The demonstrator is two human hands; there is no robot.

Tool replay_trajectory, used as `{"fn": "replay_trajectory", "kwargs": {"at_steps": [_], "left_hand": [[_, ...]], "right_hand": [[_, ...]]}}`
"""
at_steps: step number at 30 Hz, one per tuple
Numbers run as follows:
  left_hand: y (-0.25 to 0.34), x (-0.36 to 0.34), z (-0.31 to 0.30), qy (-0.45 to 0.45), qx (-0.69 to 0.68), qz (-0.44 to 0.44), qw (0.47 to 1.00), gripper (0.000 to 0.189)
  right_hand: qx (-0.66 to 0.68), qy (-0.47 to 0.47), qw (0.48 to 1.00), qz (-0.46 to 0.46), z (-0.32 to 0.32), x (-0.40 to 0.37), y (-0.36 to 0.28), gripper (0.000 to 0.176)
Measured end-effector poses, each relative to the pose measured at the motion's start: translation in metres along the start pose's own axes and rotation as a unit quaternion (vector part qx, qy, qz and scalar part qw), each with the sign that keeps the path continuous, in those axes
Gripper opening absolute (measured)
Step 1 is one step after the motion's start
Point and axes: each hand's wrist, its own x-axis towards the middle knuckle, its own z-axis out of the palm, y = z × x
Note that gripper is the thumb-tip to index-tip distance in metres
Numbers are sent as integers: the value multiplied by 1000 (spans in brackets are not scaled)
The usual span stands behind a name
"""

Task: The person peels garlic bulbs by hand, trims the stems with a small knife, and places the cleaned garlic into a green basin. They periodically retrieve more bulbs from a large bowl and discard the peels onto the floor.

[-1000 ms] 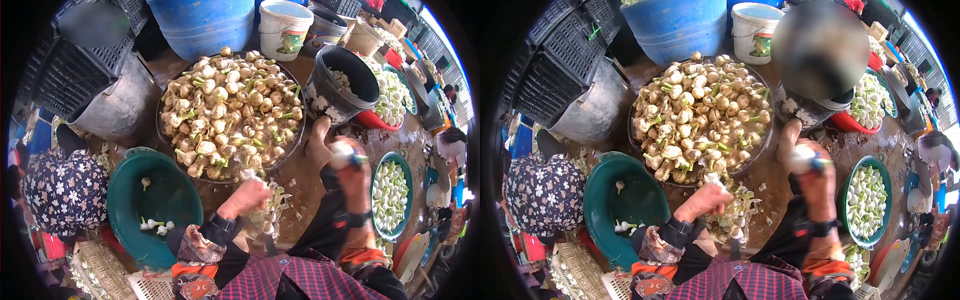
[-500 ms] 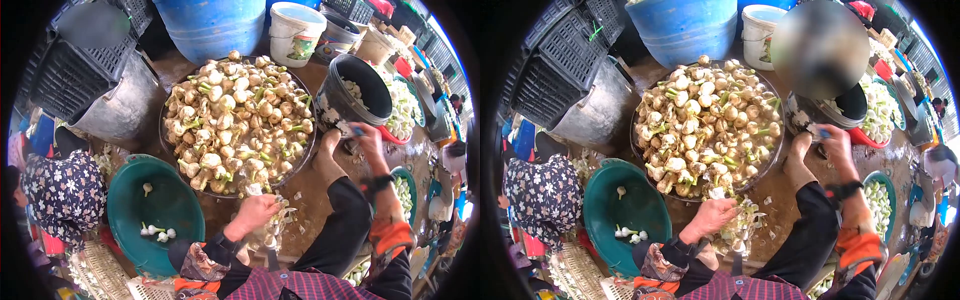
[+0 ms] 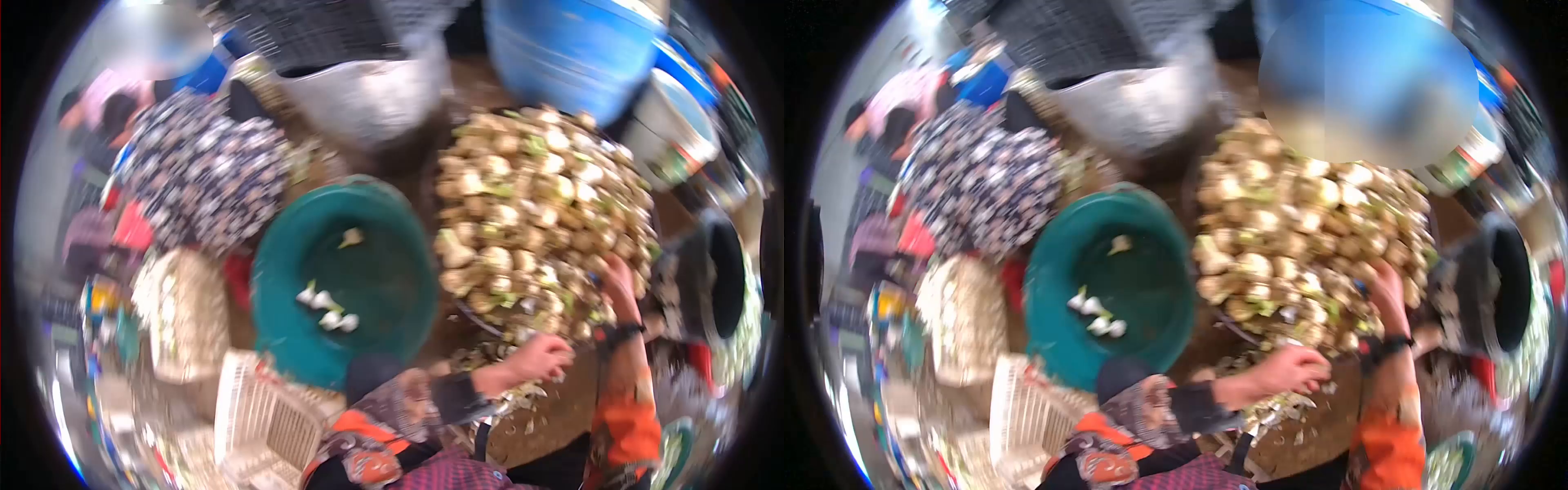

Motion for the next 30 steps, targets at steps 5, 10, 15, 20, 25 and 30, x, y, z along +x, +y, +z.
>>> {"fn": "replay_trajectory", "kwargs": {"at_steps": [5,10,15,20,25,30], "left_hand": [[24,-21,-3,24,-112,69,991,75],[11,0,-9,8,-221,168,961,58],[6,3,4,240,238,447,828,66],[13,-19,3,197,248,417,852,69],[15,-13,-4,138,192,412,880,65],[32,-22,-8,-50,-34,214,975,40]], "right_hand": [[204,111,961,-153,33,-100,-65,33],[317,-9,922,-221,47,-170,-58,58],[423,4,895,-141,49,-169,-57,61],[179,84,937,-287,54,-174,-34,67],[263,90,949,-146,43,-173,-25,48],[280,99,935,-193,59,-201,-84,39]]}}
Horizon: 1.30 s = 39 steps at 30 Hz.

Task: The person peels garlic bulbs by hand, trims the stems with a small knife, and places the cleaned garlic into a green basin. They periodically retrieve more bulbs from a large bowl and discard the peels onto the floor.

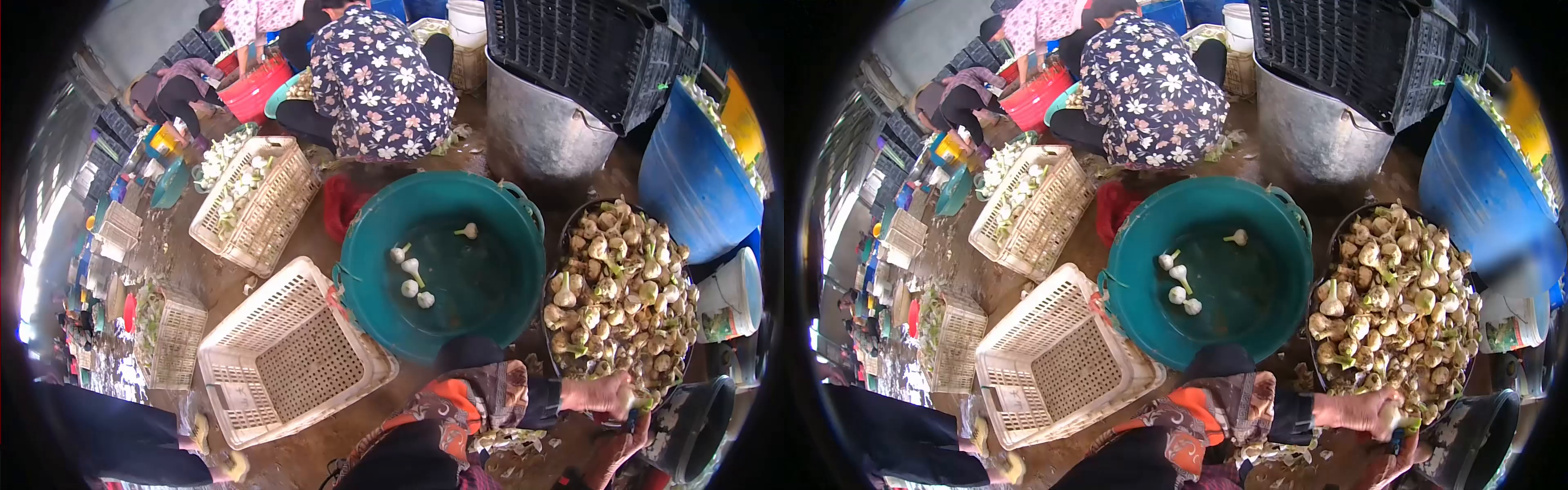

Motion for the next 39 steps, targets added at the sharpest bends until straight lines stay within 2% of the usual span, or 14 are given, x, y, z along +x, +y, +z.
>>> {"fn": "replay_trajectory", "kwargs": {"at_steps": [3,6,10,13,15,17,20,21,23,25,28,30,33,39], "left_hand": [[5,-2,5,-47,-271,-174,946,45],[-1,3,7,19,-233,-176,956,63],[-13,0,15,190,-164,-87,964,39],[-14,-3,9,170,-209,-83,959,29],[-20,4,2,104,-258,-41,960,14],[-32,9,-2,102,-342,-107,928,31],[-15,-1,-4,-83,-390,-39,916,41],[-7,-6,-3,-17,-398,-46,916,42],[8,-11,-10,15,-370,-61,927,49],[9,-11,-10,8,-368,-50,929,49],[1,-7,-11,19,-331,-75,940,47],[-3,-6,-7,33,-284,-73,955,43],[1,-7,0,74,-221,-73,970,34],[2,-9,-14,17,-150,-133,980,37]], "right_hand": [[-58,39,997,17,-8,1,2,27],[105,39,993,43,-19,4,18,27],[-48,83,995,-31,2,4,7,25],[-115,5,993,16,-25,3,5,26],[109,1,986,124,-34,6,19,29],[277,59,921,269,-31,7,8,28],[384,106,874,279,-74,10,48,24],[438,84,848,286,-88,9,57,22],[-121,46,963,236,-57,-11,47,18],[-378,-218,899,49,-59,-28,61,23],[-196,-33,974,111,-39,-11,-3,29],[-235,-75,969,23,-24,5,-31,38],[-482,-109,842,-217,-6,15,-37,45],[-526,-111,808,-242,-7,17,-25,31]]}}
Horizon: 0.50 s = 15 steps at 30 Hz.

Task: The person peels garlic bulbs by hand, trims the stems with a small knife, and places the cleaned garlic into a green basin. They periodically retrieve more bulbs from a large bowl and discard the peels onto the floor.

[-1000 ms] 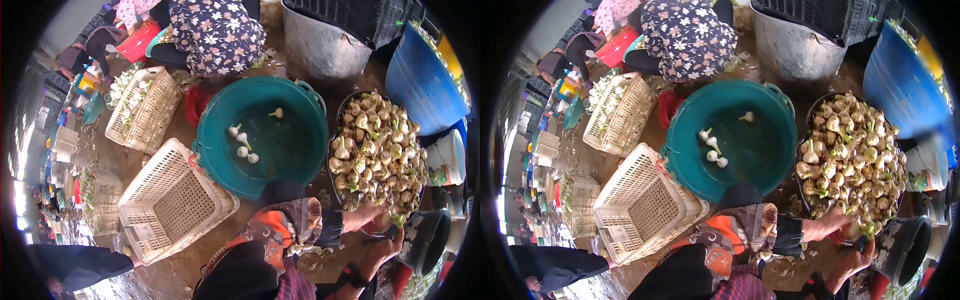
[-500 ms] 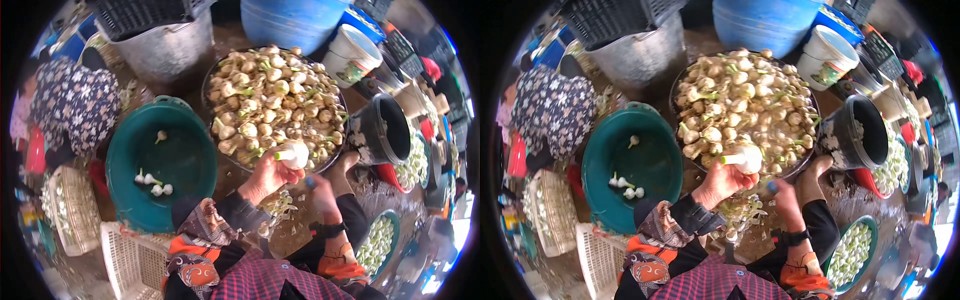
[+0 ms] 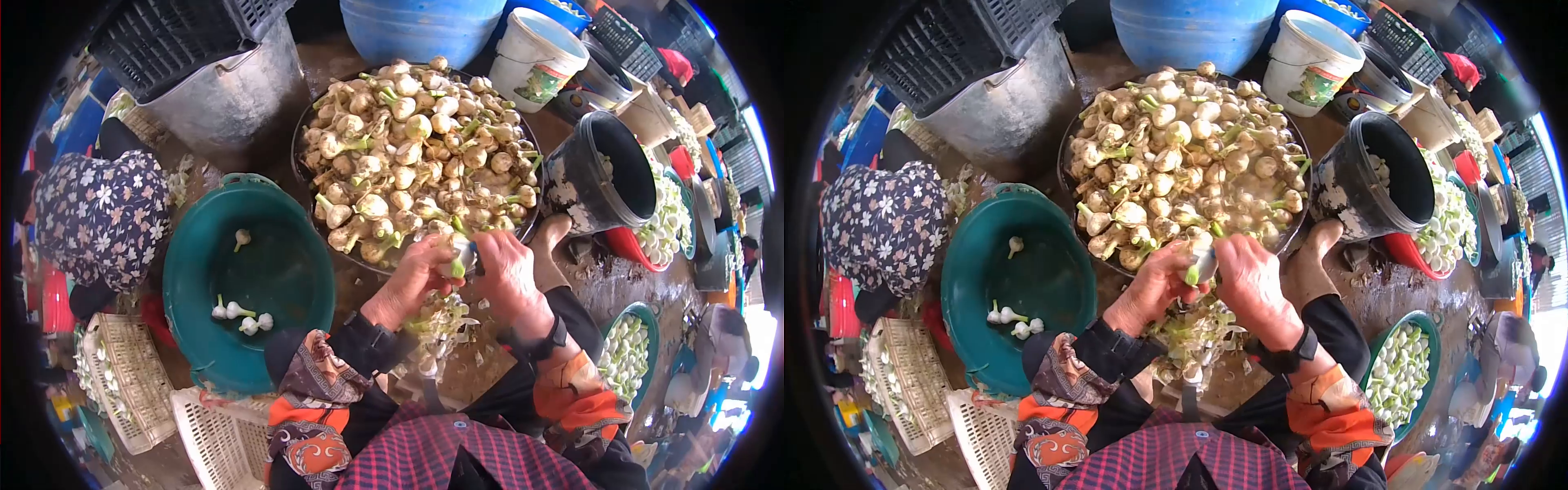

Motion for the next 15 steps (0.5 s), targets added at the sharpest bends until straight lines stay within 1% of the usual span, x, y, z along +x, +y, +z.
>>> {"fn": "replay_trajectory", "kwargs": {"at_steps": [1,2,3,4,5,6,7,8,9,10,11,12,13,14,15], "left_hand": [[2,1,0,-18,54,-5,998,41],[2,3,1,-28,80,-19,996,42],[1,4,1,-39,105,-33,993,43],[2,4,7,-50,128,-47,989,43],[2,0,13,-54,137,-61,987,49],[-5,2,8,-98,123,-59,986,55],[-8,-2,16,-89,71,-32,993,47],[-9,-3,23,-78,20,-2,997,41],[-6,-4,17,-87,-16,-18,996,43],[-5,-6,9,-94,-52,-36,994,44],[-6,-2,5,-47,-41,-43,997,45],[-5,-1,6,-40,-36,-28,998,47],[-3,-3,9,-32,-31,-17,999,48],[-2,-5,11,-27,-22,-8,999,50],[-2,-4,14,-20,-19,-17,999,46]], "right_hand": [[11,15,1000,-2,0,3,8,30],[22,29,999,-4,0,6,18,29],[0,35,999,-7,0,7,26,29],[3,44,999,22,0,8,32,27],[-16,48,997,57,4,7,46,27],[-33,55,994,92,11,1,60,26],[-42,1,984,175,16,-7,63,23],[-51,-206,949,234,19,-18,63,17],[-56,-344,913,210,22,-33,53,17],[-59,-476,858,182,25,-46,41,16],[21,-384,905,182,24,-54,37,20],[101,-286,936,177,18,-59,36,24],[181,-185,950,173,14,-63,36,29],[301,-130,917,227,13,-62,38,36],[417,-64,867,267,10,-58,39,44]]}}
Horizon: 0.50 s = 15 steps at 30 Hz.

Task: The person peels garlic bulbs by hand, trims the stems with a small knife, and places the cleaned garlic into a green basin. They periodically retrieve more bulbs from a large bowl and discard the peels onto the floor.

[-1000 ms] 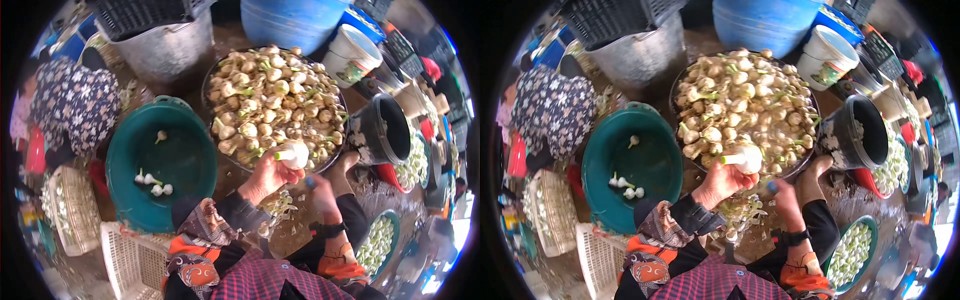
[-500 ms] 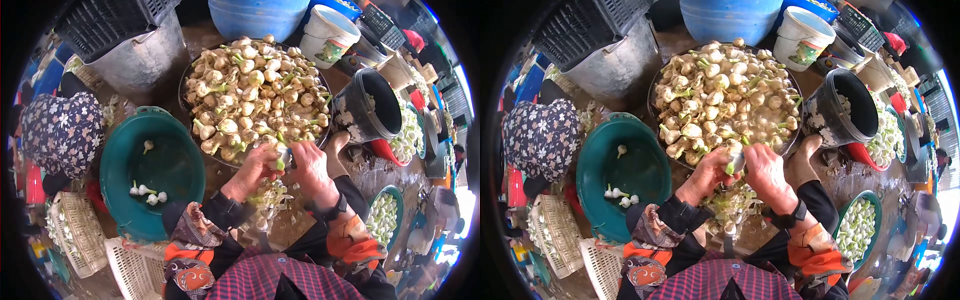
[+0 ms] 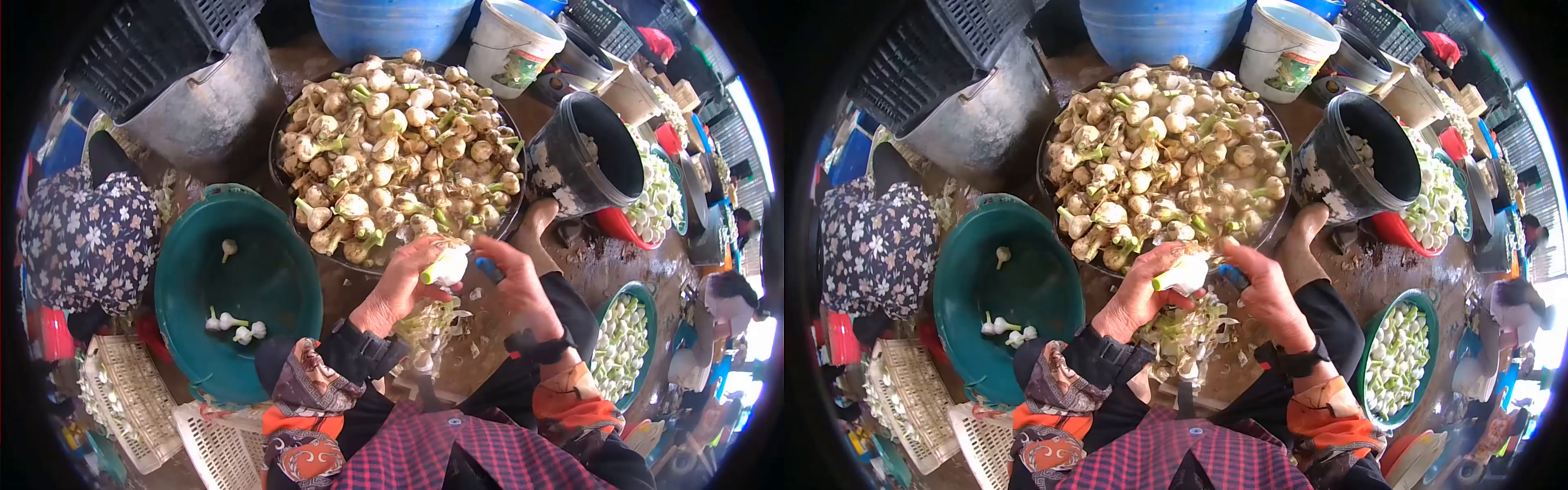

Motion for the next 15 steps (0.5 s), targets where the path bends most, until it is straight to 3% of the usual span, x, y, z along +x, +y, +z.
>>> {"fn": "replay_trajectory", "kwargs": {"at_steps": [1,2,3,7,8,11,12,15], "left_hand": [[-1,2,3,8,12,-11,1000,44],[-3,4,6,15,22,-21,999,42],[-5,5,8,24,32,-28,999,41],[-8,3,2,-6,61,-20,998,39],[-7,2,0,-15,59,-48,997,47],[-15,8,5,-56,143,41,987,58],[-10,4,12,-62,120,17,991,69],[-4,1,16,-75,66,-3,995,75]], "right_hand": [[87,24,996,-8,-1,2,-28,46],[-41,-8,997,-63,-1,5,-49,45],[-189,-17,967,-172,-2,9,-55,45],[-282,11,933,-225,7,10,-50,35],[-294,19,928,-230,9,11,-50,33],[-266,74,935,-221,8,29,-39,30],[-264,110,935,-211,6,40,-27,32],[-200,195,959,-42,6,56,0,21]]}}
